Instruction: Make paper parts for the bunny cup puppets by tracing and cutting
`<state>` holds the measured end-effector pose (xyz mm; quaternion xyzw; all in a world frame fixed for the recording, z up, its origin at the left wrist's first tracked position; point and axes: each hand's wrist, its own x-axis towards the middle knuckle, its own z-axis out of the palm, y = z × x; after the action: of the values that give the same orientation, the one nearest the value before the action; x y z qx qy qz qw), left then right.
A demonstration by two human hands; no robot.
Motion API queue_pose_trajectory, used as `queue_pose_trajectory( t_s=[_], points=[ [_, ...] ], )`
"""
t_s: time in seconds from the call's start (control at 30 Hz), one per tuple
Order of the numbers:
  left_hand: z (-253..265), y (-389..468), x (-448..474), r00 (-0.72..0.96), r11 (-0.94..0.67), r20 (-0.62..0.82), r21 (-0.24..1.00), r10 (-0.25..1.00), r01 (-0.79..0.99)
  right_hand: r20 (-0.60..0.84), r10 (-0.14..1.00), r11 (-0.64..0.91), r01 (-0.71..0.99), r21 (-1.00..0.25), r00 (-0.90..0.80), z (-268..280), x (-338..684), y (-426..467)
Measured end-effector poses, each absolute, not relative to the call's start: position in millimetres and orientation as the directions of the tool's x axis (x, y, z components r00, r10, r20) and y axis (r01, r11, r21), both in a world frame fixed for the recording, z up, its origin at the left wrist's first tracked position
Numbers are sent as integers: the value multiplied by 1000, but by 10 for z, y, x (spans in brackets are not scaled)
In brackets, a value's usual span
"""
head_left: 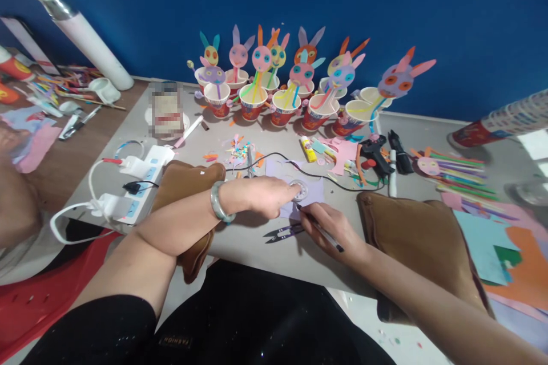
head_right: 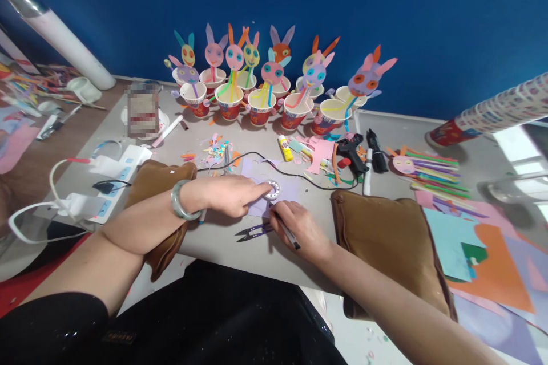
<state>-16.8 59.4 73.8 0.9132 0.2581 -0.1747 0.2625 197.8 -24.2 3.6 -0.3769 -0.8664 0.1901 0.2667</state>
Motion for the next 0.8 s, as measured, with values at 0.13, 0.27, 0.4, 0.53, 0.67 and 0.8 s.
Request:
queue_pose_trajectory(
  t_s=[0.13, 0.27, 0.4, 0.53, 0.67, 0.8],
  points=[
    [754, 595, -166, 801, -731, -467, 382, 375, 565, 330, 759, 633, 517, -576, -561, 9, 1947, -267],
    [805, 597, -161, 797, -733, -477, 377, 371, 566, 379, 704, 705, 530, -471, -600, -39, 1906, -248],
    [831, 594, -155, 795, -735, -479, 372, 371, 567, 386, 599, 800, 546, -249, -701, -30, 1861, -211],
    [817, 593, -159, 806, -725, -460, 398, 372, 562, 407, 550, 813, 578, -64, -729, -32, 1786, -158],
    [798, 596, -167, 816, -718, -439, 418, 376, 556, 400, 548, 802, 597, -2, -734, -90, 1734, -121],
    [800, 596, -163, 811, -711, -447, 421, 377, 563, 371, 597, 779, 625, -54, -712, -95, 1744, -158]
  ],
)
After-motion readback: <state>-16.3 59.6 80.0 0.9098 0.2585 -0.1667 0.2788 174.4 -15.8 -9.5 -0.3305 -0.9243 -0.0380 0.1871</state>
